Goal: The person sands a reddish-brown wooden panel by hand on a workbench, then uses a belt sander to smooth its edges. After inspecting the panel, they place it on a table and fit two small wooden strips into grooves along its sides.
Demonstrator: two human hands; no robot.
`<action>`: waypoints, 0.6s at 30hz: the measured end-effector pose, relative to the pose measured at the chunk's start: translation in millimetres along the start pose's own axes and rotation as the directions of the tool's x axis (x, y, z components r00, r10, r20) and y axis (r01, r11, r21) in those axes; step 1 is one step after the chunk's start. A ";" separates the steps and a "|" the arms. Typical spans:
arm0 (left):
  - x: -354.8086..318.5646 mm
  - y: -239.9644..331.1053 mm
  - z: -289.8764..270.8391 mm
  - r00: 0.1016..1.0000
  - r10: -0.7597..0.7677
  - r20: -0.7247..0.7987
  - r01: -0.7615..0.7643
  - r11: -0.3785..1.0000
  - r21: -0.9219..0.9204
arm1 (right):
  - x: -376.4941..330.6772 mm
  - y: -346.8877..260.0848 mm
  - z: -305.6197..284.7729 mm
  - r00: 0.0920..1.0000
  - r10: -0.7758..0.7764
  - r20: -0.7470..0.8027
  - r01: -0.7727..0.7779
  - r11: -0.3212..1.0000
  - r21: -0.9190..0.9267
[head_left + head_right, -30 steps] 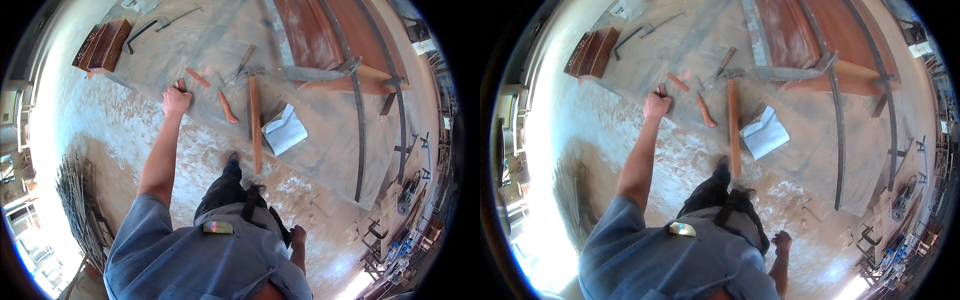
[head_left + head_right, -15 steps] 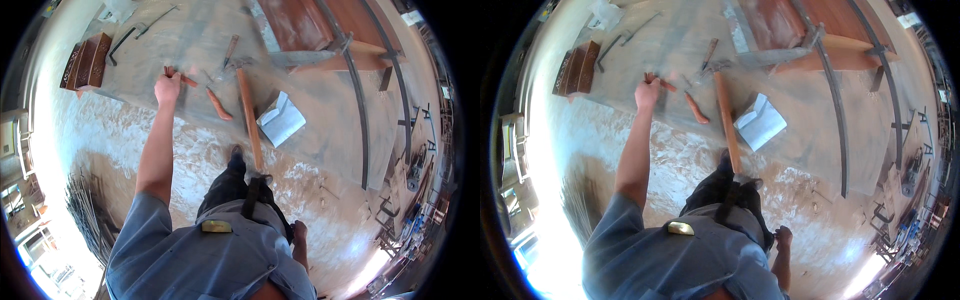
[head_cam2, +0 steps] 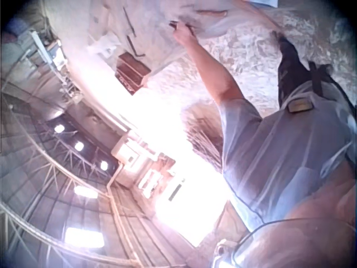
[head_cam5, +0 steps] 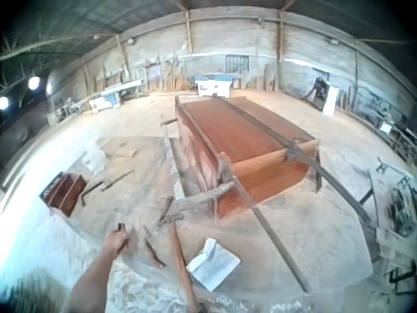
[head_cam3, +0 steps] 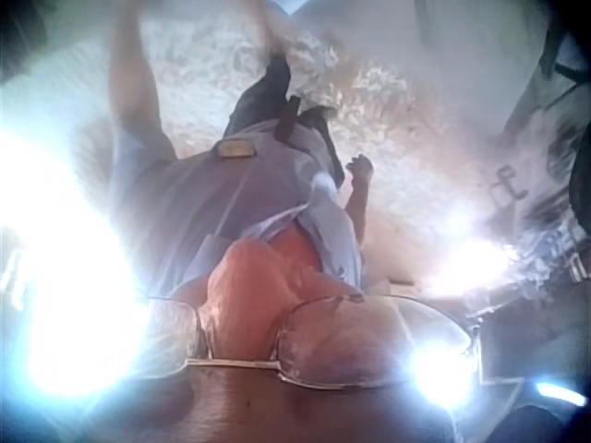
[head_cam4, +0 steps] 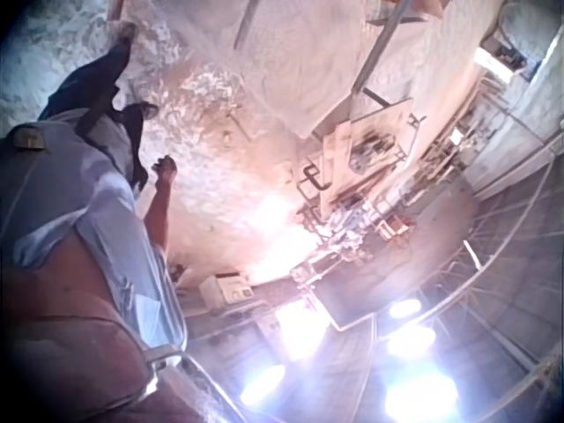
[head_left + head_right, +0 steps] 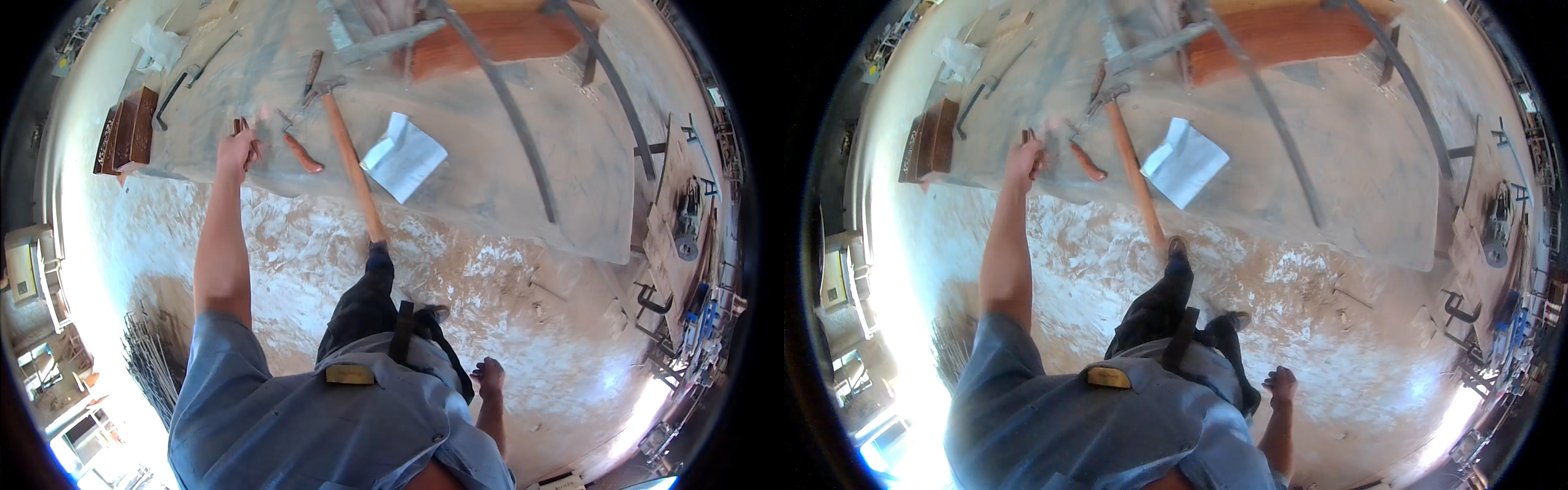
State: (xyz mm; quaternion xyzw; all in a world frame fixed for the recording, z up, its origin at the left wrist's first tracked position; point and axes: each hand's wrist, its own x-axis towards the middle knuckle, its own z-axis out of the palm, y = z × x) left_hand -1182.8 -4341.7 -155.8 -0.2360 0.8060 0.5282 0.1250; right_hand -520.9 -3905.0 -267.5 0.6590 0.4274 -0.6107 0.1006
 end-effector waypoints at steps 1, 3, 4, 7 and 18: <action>-21.3 -3.7 2.7 1.000 0.002 0.027 -0.001 0.999 -0.038 | 2.3 7.0 -7.8 1.000 -0.015 0.011 0.015 1.000 0.013; -63.6 -18.5 13.0 0.997 0.005 0.080 0.004 0.993 -0.115 | 15.2 26.1 -31.5 0.999 -0.023 0.030 0.023 1.000 0.016; -86.2 -20.9 20.5 0.997 0.018 0.076 -0.007 0.991 -0.136 | 19.4 34.3 -43.0 1.000 -0.009 0.029 0.009 1.000 0.022; -135.7 -34.4 46.0 0.998 0.027 0.056 -0.015 0.981 -0.194 | 33.8 65.4 -80.5 0.999 0.024 0.045 -0.026 0.999 0.046; -96.0 9.6 72.7 0.980 0.175 -0.093 -0.166 0.982 0.094 | 33.3 117.3 -147.3 0.969 0.147 -0.198 -0.081 0.948 0.308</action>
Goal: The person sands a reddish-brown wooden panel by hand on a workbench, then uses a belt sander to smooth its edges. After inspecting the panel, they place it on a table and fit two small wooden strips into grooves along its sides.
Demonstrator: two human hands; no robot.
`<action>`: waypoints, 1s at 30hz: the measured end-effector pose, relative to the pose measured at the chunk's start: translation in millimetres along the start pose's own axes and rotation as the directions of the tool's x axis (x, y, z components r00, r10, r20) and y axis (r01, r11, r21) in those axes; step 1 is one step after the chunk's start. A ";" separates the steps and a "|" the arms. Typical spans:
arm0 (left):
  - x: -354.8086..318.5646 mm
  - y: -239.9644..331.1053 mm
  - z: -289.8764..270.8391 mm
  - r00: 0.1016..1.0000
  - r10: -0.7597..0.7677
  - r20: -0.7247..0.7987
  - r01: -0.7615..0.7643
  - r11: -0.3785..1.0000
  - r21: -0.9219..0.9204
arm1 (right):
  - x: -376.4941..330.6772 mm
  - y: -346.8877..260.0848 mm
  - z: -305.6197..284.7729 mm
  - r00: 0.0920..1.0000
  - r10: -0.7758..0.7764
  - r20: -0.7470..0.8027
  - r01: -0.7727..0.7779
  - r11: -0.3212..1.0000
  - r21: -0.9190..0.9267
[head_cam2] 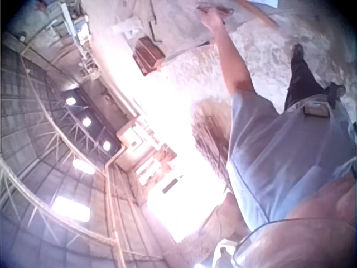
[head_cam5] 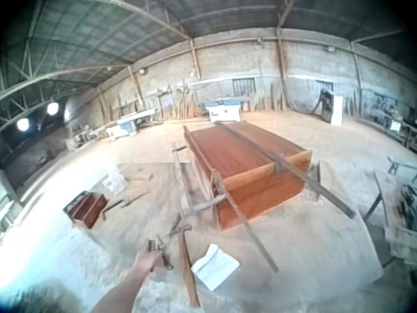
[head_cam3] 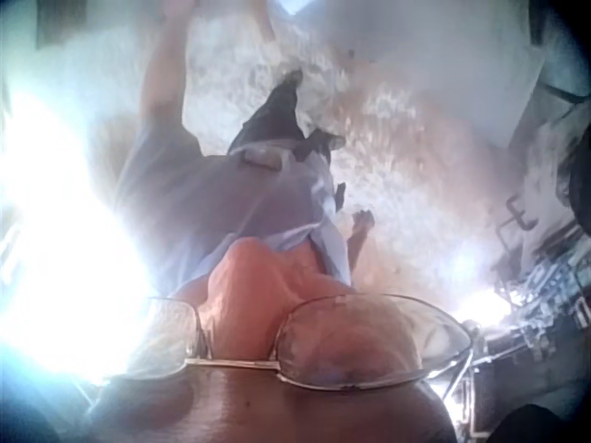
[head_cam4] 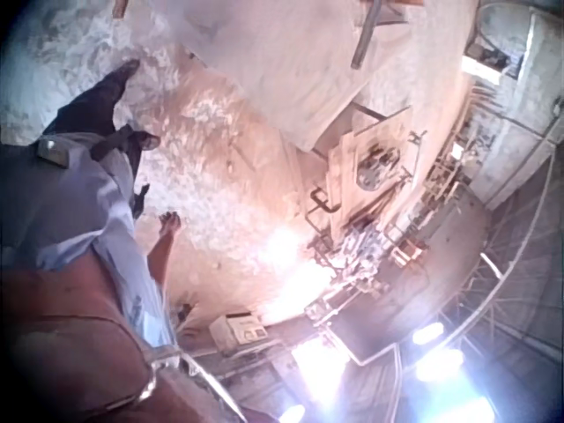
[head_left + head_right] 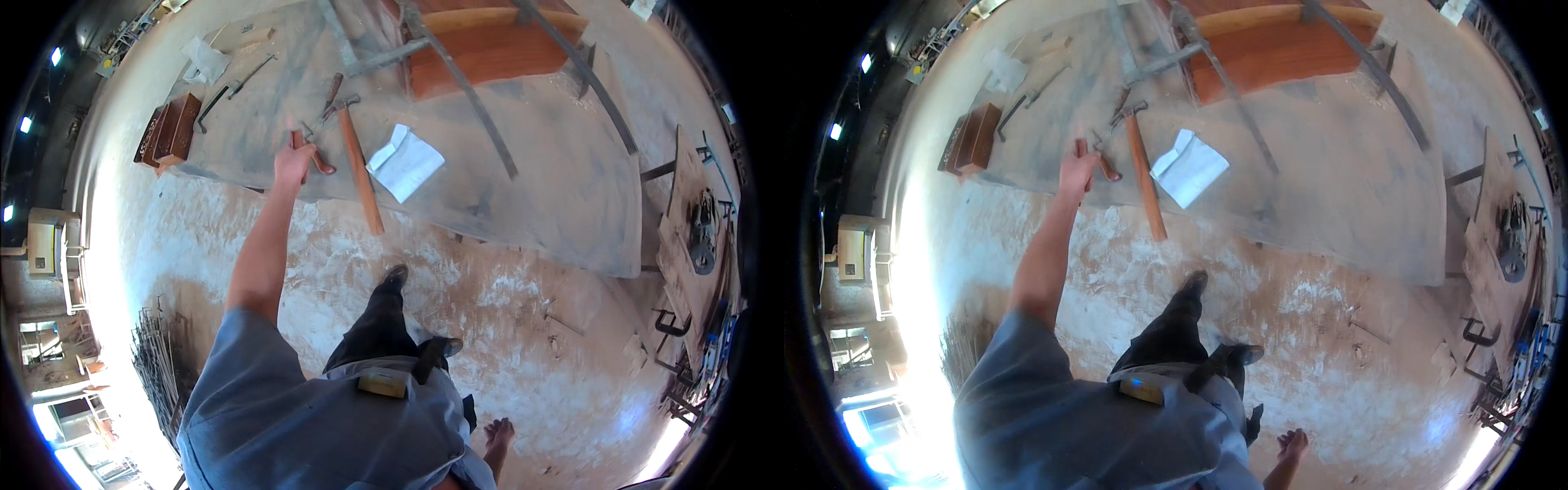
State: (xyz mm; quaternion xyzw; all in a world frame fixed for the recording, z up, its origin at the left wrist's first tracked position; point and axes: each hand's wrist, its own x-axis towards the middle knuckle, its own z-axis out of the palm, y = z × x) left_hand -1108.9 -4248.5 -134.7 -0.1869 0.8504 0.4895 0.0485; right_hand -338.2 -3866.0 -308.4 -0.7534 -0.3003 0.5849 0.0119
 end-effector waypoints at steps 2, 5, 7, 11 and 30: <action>49.3 12.6 5.3 0.995 0.090 -0.035 -0.077 0.959 0.272 | -16.1 12.1 15.9 1.000 0.023 0.007 -0.023 0.999 -0.042; 123.6 30.3 21.3 0.995 0.081 0.054 -0.096 0.887 0.451 | -44.9 30.3 51.0 0.995 0.091 0.047 -0.079 0.973 -0.218; 150.8 46.3 40.5 0.987 0.094 0.127 -0.151 0.799 0.582 | -81.5 27.8 94.7 1.000 0.022 0.022 -0.015 0.954 -0.299; 188.8 53.7 53.8 0.962 -0.029 0.273 -0.184 0.668 0.721 | -136.1 -29.3 180.5 0.778 -0.414 0.473 0.623 0.413 -0.664; 66.4 -70.3 -105.0 0.988 -0.107 0.114 0.128 0.973 -0.192 | -375.5 -141.0 711.9 -0.298 -0.264 0.917 0.810 -0.578 0.097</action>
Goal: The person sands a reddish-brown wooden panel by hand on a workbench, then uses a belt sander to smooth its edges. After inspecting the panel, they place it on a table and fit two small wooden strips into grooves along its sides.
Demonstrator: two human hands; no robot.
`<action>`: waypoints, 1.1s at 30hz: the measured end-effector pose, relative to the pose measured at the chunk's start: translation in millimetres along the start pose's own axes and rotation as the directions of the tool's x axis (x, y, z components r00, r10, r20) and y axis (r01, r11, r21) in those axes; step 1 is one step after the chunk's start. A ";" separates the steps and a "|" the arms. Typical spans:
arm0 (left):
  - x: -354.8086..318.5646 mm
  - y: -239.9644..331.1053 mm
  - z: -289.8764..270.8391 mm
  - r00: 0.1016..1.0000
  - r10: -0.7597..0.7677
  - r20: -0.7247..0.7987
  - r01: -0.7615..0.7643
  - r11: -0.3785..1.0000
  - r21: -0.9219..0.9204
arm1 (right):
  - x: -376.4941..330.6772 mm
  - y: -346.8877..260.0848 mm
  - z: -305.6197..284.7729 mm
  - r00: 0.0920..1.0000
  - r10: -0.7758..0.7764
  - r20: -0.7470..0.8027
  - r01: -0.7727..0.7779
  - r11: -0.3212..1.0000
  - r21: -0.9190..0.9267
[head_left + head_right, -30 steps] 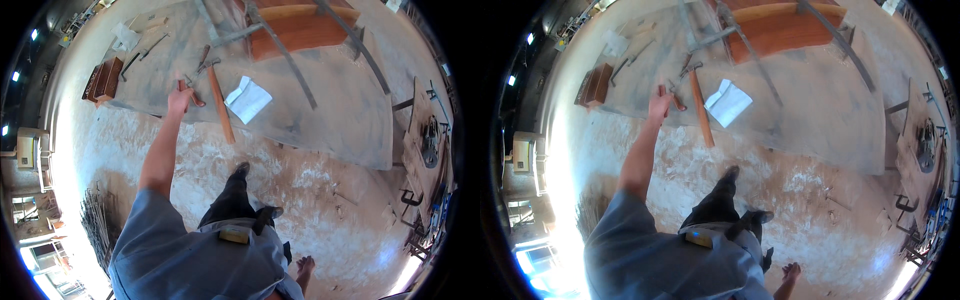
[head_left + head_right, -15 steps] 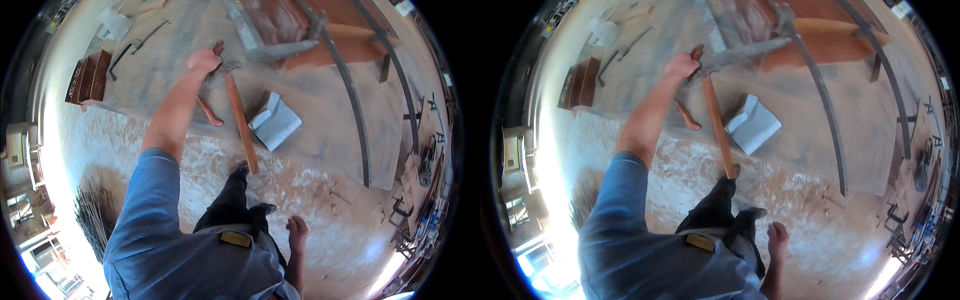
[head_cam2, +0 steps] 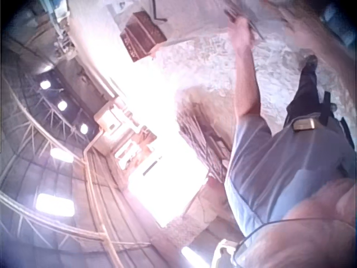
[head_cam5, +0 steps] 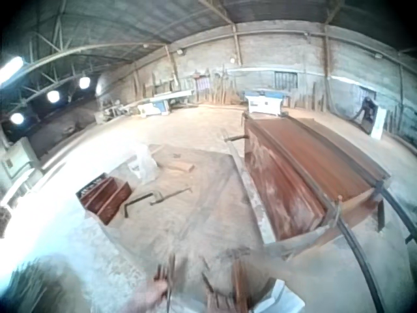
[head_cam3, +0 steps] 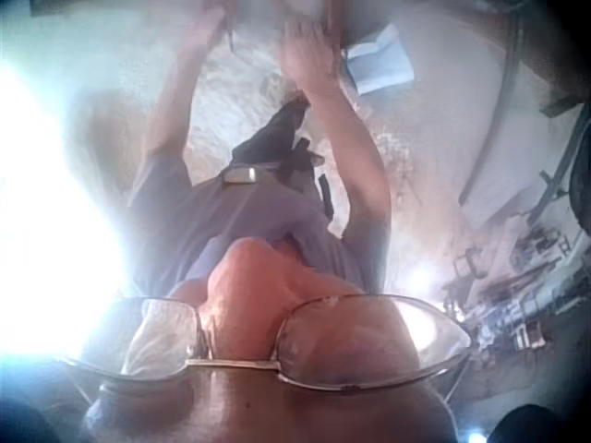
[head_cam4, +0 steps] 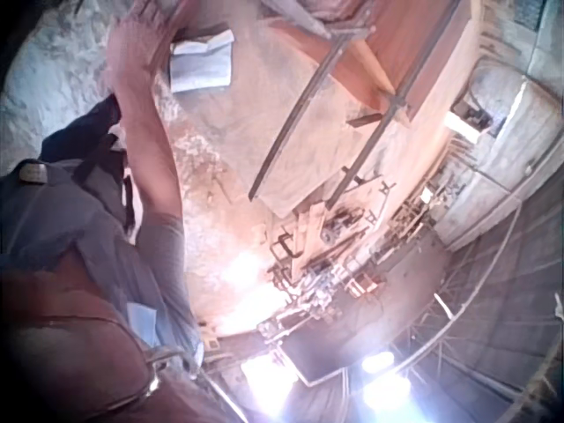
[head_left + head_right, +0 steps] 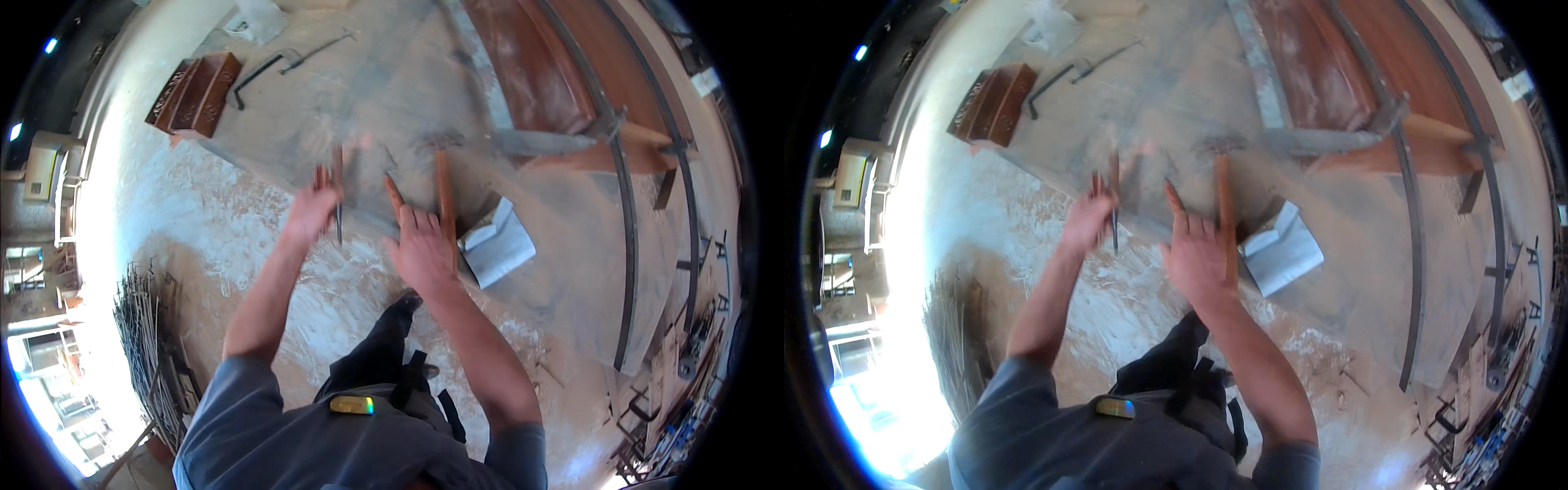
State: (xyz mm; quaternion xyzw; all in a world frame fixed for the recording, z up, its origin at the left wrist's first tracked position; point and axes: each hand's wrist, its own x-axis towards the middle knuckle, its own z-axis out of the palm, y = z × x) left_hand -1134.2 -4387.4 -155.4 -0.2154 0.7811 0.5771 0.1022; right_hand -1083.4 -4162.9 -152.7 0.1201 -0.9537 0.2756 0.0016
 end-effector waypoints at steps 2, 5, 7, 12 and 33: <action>-63.2 -8.2 -10.8 0.980 -0.196 0.034 0.195 0.980 0.021 | 33.3 6.7 28.3 0.999 0.030 0.036 -0.024 0.987 -0.161; -130.5 -49.6 -36.3 0.962 -0.271 -0.014 0.270 0.961 -0.064 | 56.2 10.3 59.5 0.995 0.097 0.000 -0.093 0.952 -0.292; -160.5 -53.8 -41.6 0.942 -0.335 0.026 0.336 0.941 -0.051 | 51.5 8.7 54.0 0.973 0.205 0.108 -0.196 0.977 -0.086; -227.1 -17.6 14.7 0.975 -0.125 0.181 0.072 0.959 0.274 | -72.8 28.6 -35.7 0.755 0.150 0.638 -0.574 0.622 0.533; -961.7 -110.5 631.2 -0.798 0.048 0.601 -0.594 0.109 -0.797 | -1078.0 187.4 -253.9 0.604 0.787 0.128 0.498 -0.498 0.710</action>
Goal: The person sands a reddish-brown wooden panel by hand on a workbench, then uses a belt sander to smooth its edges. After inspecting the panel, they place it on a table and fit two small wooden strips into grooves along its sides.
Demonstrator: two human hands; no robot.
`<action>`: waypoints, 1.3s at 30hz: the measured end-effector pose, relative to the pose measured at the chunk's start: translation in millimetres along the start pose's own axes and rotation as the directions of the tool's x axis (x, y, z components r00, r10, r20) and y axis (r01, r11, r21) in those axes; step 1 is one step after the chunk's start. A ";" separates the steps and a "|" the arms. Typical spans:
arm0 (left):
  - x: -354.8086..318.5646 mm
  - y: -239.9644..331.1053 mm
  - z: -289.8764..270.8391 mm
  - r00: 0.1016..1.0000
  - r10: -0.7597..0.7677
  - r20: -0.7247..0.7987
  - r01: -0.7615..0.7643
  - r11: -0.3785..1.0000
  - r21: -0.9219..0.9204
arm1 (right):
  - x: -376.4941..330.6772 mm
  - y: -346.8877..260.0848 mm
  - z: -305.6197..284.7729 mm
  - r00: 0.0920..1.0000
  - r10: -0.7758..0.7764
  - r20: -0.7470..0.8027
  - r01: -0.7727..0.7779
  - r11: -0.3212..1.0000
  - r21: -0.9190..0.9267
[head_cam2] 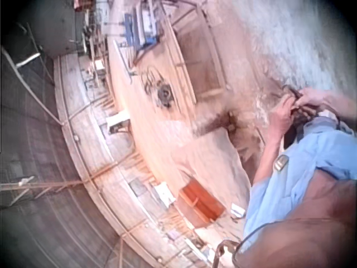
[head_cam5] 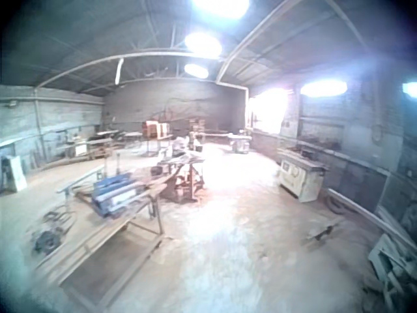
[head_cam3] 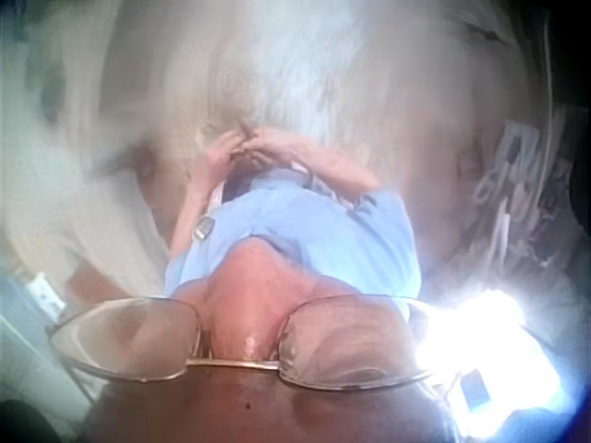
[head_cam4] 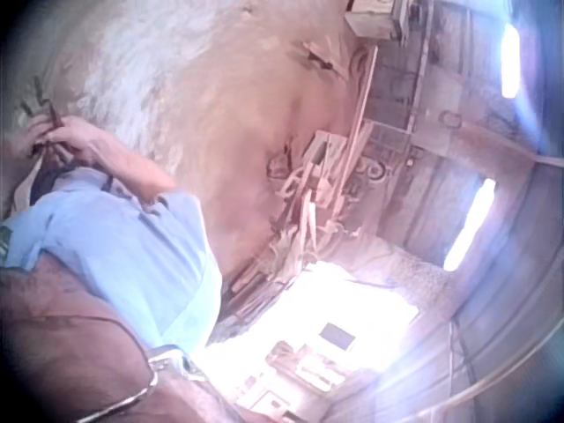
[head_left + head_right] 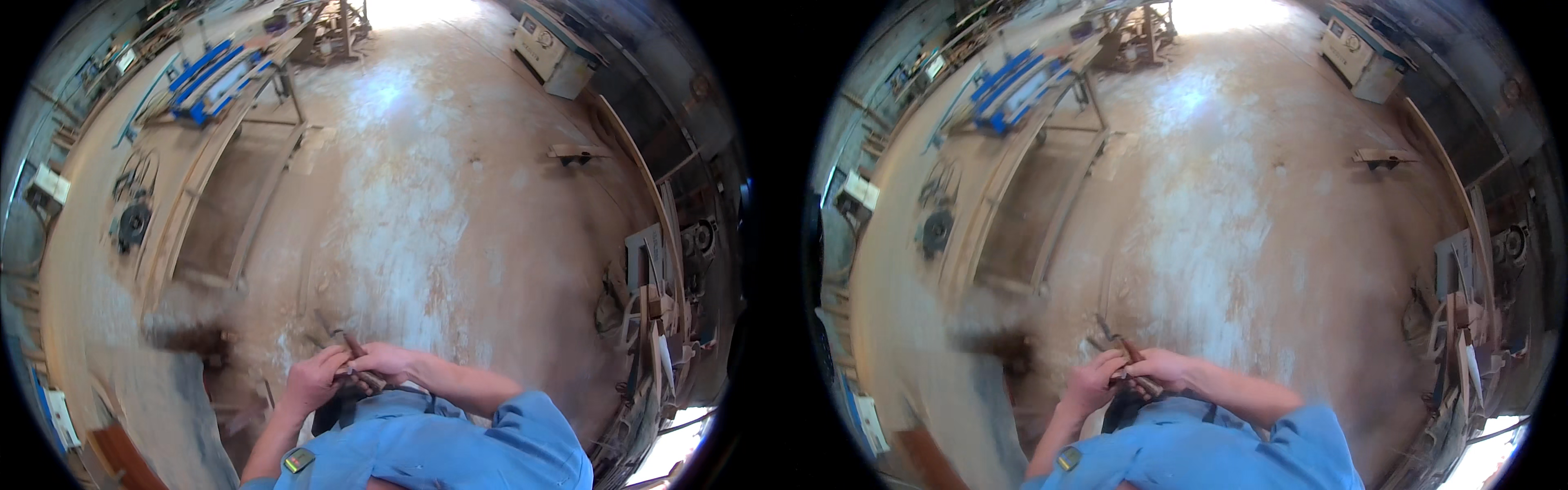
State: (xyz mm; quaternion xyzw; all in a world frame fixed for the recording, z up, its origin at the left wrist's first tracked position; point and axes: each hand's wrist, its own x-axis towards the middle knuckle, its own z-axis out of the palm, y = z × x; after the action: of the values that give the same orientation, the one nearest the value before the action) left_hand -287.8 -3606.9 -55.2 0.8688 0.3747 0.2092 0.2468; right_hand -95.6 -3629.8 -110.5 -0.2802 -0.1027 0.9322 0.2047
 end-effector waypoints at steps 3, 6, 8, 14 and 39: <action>103.1 -30.6 27.4 0.997 -0.058 -0.047 0.047 0.978 -0.203 | -22.3 -65.7 -76.5 0.971 -0.175 -0.165 0.194 0.975 0.106; 209.6 -94.9 71.7 0.924 -0.382 0.013 0.335 0.794 -0.507 | -65.0 -146.3 -179.2 0.807 -0.244 -0.538 0.262 0.964 -0.044; 304.7 -134.6 86.3 0.701 -0.659 0.275 0.537 0.234 -0.810 | -95.9 -189.1 -253.1 0.612 -0.288 -0.737 0.357 0.932 -0.067; 570.3 -214.2 118.7 0.610 -0.492 0.621 0.472 -0.404 -0.784 | -229.3 -225.2 -391.7 0.207 0.048 -0.977 0.669 0.722 0.178; 1598.0 -368.4 182.7 0.704 -0.428 0.566 0.452 -0.344 -0.823 | -290.4 -1284.6 -800.6 0.098 -0.223 -0.970 0.632 0.767 -0.113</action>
State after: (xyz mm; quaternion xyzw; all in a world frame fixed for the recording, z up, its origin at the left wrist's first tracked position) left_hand 619.8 -2230.9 -129.9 0.1764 0.3949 0.2889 0.8541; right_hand 993.2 -2546.2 -235.4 -0.6986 0.1242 0.4604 0.5334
